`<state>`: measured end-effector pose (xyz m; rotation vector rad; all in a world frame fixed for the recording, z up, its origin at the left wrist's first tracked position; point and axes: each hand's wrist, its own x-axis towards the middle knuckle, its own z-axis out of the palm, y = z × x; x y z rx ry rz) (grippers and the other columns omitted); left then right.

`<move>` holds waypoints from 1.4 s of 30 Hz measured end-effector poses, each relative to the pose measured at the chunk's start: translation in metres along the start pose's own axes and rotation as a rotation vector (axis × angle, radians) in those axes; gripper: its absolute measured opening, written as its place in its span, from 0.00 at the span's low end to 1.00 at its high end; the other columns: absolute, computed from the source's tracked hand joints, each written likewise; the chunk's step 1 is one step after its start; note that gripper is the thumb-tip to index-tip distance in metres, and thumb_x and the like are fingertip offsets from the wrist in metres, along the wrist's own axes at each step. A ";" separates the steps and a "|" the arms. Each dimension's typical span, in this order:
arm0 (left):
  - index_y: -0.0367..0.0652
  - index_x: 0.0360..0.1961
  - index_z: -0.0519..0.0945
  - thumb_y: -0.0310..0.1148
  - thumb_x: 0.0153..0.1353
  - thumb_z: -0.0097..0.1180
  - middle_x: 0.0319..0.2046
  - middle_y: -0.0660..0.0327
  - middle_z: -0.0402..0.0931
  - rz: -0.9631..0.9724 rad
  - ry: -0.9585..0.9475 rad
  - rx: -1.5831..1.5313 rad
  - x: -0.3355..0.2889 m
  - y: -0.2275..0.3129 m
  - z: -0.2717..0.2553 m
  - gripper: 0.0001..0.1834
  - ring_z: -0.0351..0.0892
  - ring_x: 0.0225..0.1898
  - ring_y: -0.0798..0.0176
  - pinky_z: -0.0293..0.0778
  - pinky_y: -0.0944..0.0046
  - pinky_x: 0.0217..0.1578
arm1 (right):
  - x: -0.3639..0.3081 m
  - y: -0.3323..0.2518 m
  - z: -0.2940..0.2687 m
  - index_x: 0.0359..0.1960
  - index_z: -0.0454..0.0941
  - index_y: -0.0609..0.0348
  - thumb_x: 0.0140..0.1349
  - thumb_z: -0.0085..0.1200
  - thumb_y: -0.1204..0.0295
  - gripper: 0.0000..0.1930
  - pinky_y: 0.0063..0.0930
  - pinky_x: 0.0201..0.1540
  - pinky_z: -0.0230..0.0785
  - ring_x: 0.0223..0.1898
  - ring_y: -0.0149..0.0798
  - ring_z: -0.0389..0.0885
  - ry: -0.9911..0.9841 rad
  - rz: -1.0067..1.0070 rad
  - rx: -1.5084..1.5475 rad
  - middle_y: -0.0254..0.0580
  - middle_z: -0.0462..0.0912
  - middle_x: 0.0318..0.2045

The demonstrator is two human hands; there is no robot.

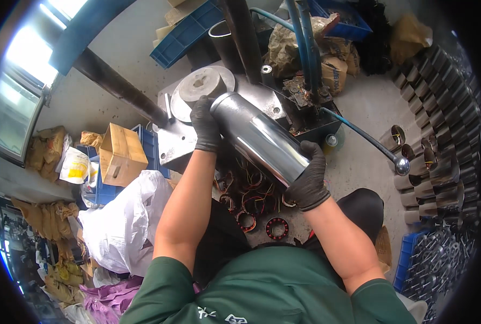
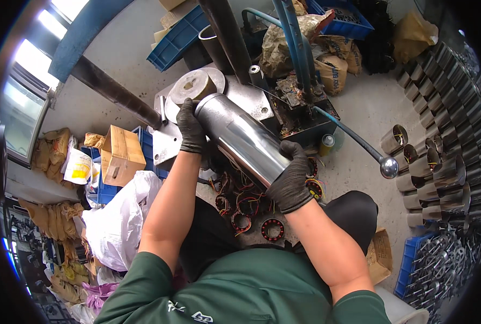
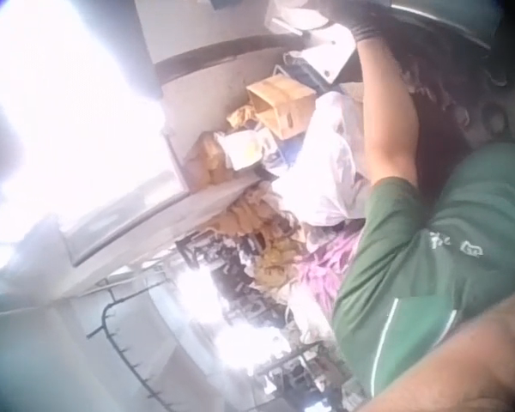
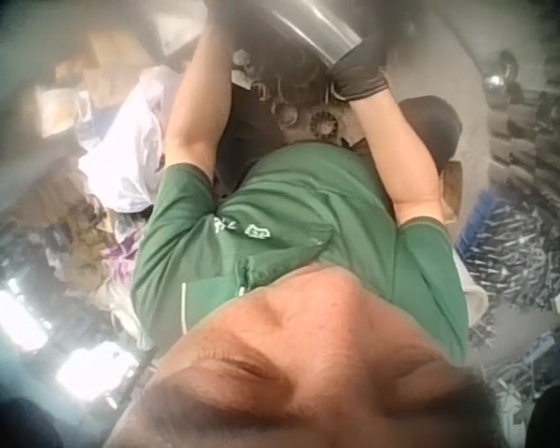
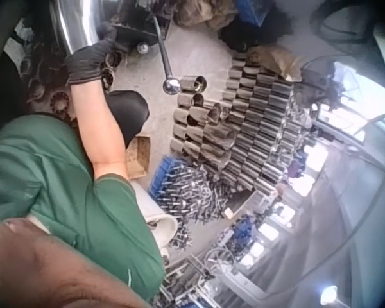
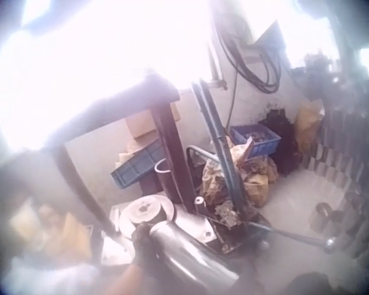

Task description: The person fits a stator into a metal housing using a hydraulic press. They place the housing into the press, position the stator inside the housing, and operate the press lever to seat the stator.

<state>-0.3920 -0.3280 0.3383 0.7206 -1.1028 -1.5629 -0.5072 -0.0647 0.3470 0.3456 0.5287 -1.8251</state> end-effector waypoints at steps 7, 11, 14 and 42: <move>0.39 0.31 0.81 0.39 0.74 0.50 0.26 0.64 0.77 0.412 -0.121 -0.259 -0.022 0.046 0.034 0.17 0.72 0.28 0.71 0.72 0.68 0.36 | -0.045 -0.011 0.008 0.68 0.64 0.70 0.52 0.54 0.63 0.40 0.46 0.66 0.74 0.63 0.56 0.77 -0.433 -0.169 -0.205 0.61 0.74 0.63; 0.39 0.41 0.81 0.35 0.76 0.50 0.30 0.64 0.78 0.551 0.152 0.017 -0.006 0.033 0.035 0.11 0.73 0.31 0.72 0.72 0.70 0.36 | -0.042 -0.002 0.016 0.70 0.61 0.70 0.50 0.55 0.65 0.42 0.44 0.67 0.73 0.63 0.56 0.77 -0.428 -0.172 -0.237 0.61 0.73 0.63; 0.39 0.45 0.82 0.35 0.71 0.57 0.34 0.62 0.81 0.237 0.153 0.274 0.007 0.010 0.018 0.10 0.77 0.33 0.68 0.75 0.68 0.37 | -0.022 0.010 0.008 0.70 0.62 0.66 0.51 0.54 0.65 0.41 0.48 0.64 0.76 0.62 0.55 0.77 -0.279 -0.138 -0.154 0.58 0.74 0.61; 0.50 0.54 0.85 0.47 0.70 0.43 0.57 0.46 0.80 0.205 -0.301 1.909 0.048 0.051 0.119 0.23 0.78 0.61 0.42 0.70 0.48 0.61 | -0.117 -0.055 -0.058 0.48 0.79 0.64 0.59 0.49 0.66 0.18 0.37 0.56 0.77 0.50 0.43 0.81 -0.061 -0.092 -0.751 0.48 0.83 0.47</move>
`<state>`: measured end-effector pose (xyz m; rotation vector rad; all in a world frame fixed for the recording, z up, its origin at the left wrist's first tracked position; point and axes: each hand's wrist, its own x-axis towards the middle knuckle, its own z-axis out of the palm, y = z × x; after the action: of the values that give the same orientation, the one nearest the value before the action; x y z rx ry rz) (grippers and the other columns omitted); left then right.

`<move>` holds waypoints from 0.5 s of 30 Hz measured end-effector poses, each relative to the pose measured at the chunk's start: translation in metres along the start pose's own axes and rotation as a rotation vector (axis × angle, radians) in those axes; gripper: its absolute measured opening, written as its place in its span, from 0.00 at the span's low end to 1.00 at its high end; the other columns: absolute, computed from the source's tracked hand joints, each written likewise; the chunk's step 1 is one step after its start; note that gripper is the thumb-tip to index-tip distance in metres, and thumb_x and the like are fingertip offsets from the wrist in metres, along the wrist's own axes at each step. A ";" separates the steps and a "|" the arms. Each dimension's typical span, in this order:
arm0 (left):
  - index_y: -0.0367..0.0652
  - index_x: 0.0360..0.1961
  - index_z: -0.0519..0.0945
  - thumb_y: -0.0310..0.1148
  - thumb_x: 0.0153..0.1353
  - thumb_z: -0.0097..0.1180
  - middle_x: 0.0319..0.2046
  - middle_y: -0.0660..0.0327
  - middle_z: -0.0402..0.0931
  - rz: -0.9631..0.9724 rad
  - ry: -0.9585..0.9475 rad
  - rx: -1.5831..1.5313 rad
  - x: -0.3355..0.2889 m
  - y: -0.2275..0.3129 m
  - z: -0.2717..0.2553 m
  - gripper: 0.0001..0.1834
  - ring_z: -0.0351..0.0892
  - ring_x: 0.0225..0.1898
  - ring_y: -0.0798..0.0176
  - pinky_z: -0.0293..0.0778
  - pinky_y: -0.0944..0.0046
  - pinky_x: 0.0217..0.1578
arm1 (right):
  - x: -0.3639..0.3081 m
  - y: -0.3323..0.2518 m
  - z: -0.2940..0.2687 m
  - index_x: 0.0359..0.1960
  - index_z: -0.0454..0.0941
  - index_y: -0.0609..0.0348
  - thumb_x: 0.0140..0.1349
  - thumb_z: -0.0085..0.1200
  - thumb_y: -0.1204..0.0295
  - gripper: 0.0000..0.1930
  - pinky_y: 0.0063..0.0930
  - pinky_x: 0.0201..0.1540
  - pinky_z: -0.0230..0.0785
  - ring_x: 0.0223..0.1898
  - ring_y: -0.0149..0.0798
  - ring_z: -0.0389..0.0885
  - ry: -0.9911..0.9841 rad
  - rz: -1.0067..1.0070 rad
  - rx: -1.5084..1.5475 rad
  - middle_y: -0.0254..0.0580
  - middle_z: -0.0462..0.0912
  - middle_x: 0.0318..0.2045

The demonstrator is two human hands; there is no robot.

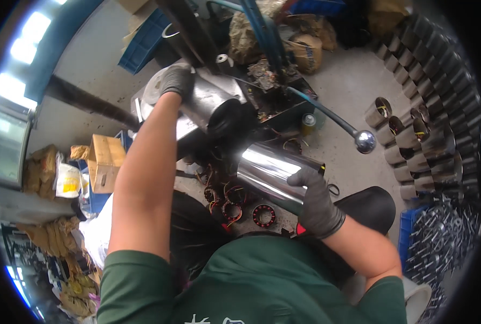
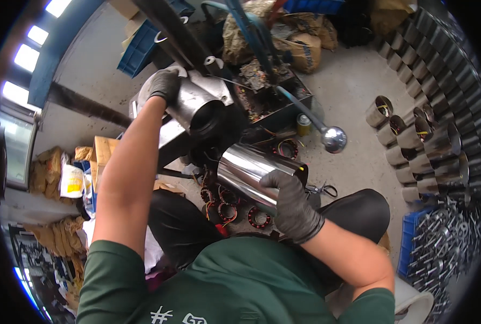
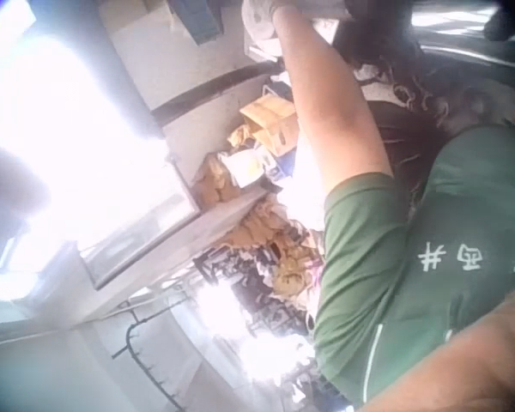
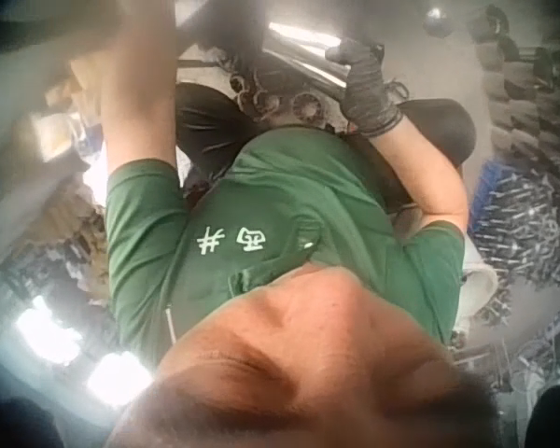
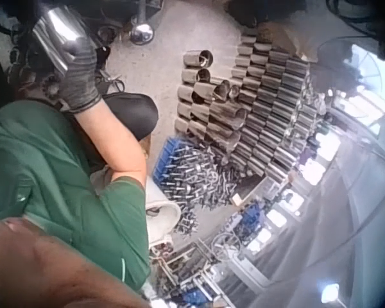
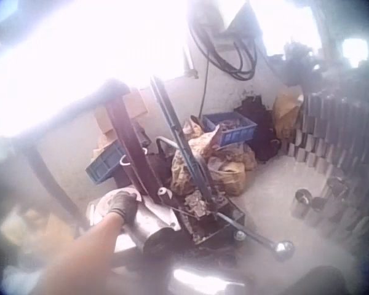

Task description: The person fits a stator into a metal housing using a hydraulic press. They place the housing into the press, position the stator inside the housing, and operate the press lever to seat the stator.

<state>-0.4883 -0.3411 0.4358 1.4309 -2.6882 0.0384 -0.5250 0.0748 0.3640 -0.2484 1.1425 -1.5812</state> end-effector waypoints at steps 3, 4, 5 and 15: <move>0.51 0.58 0.82 0.45 0.71 0.39 0.60 0.48 0.77 0.029 -0.080 0.145 -0.022 0.008 -0.016 0.24 0.76 0.63 0.44 0.70 0.48 0.63 | 0.034 -0.061 -0.050 0.58 0.71 0.70 0.56 0.50 0.67 0.28 0.46 0.59 0.78 0.53 0.53 0.83 -0.071 0.327 0.346 0.58 0.80 0.53; 0.49 0.57 0.82 0.41 0.72 0.37 0.59 0.47 0.78 0.108 -0.044 0.189 -0.009 -0.004 -0.006 0.23 0.76 0.62 0.44 0.70 0.49 0.63 | 0.040 -0.077 -0.079 0.55 0.71 0.70 0.55 0.52 0.68 0.26 0.50 0.59 0.79 0.52 0.55 0.84 -0.008 0.357 0.262 0.60 0.81 0.52; 0.46 0.53 0.83 0.38 0.71 0.38 0.55 0.44 0.80 0.157 0.049 0.178 -0.001 -0.013 0.007 0.22 0.78 0.60 0.43 0.72 0.47 0.61 | 0.048 -0.091 -0.111 0.52 0.71 0.71 0.55 0.53 0.69 0.23 0.55 0.58 0.81 0.52 0.58 0.86 0.049 0.397 0.188 0.62 0.82 0.51; 0.42 0.56 0.83 0.47 0.68 0.47 0.60 0.42 0.77 -0.137 0.004 -0.133 0.036 -0.012 0.025 0.25 0.75 0.63 0.41 0.69 0.49 0.64 | 0.117 0.067 -0.414 0.23 0.82 0.61 0.49 0.61 0.66 0.10 0.36 0.36 0.74 0.34 0.44 0.82 0.749 0.213 -0.889 0.49 0.84 0.27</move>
<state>-0.5005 -0.3793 0.4146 1.5671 -2.5291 -0.1441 -0.8047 0.2019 0.0550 -0.0922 2.3430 -0.8821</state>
